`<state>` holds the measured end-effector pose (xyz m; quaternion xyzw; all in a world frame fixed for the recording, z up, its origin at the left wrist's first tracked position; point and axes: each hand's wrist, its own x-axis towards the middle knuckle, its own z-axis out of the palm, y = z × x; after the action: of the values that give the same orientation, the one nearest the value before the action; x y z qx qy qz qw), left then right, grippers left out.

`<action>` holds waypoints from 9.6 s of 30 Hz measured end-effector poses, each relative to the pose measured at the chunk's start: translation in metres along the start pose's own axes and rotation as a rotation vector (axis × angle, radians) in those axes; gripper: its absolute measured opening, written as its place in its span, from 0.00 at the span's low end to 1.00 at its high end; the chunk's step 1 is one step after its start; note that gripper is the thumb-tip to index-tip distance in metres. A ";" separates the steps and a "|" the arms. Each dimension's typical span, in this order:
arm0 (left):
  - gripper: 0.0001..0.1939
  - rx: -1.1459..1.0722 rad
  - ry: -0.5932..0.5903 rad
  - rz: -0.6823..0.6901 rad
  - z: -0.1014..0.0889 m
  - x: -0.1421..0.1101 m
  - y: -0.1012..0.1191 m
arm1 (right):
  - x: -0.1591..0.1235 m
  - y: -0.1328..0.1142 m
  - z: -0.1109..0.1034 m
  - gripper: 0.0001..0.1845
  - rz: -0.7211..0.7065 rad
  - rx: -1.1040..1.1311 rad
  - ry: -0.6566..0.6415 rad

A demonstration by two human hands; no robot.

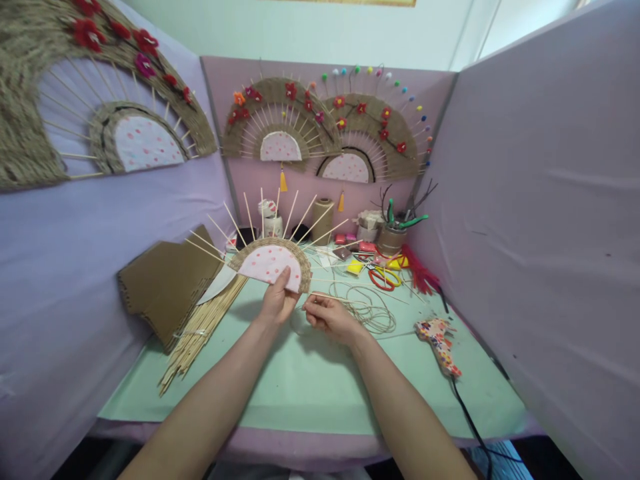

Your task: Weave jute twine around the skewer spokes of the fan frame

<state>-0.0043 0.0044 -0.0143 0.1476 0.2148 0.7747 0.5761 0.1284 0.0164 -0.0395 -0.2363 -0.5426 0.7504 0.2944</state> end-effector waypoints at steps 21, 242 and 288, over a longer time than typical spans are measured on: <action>0.10 -0.058 0.017 -0.233 -0.004 0.006 0.001 | 0.014 0.004 -0.027 0.15 -0.293 -0.604 0.486; 0.30 0.112 -0.638 -0.808 -0.014 -0.018 -0.009 | -0.014 -0.026 -0.085 0.16 -0.432 0.506 0.451; 0.38 0.081 -0.440 -0.809 -0.013 -0.003 0.005 | -0.046 -0.050 -0.098 0.03 -0.687 0.618 0.510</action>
<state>-0.0142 -0.0023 -0.0232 0.2354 0.1580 0.4288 0.8578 0.2362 0.0624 -0.0193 -0.1221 -0.2532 0.6543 0.7021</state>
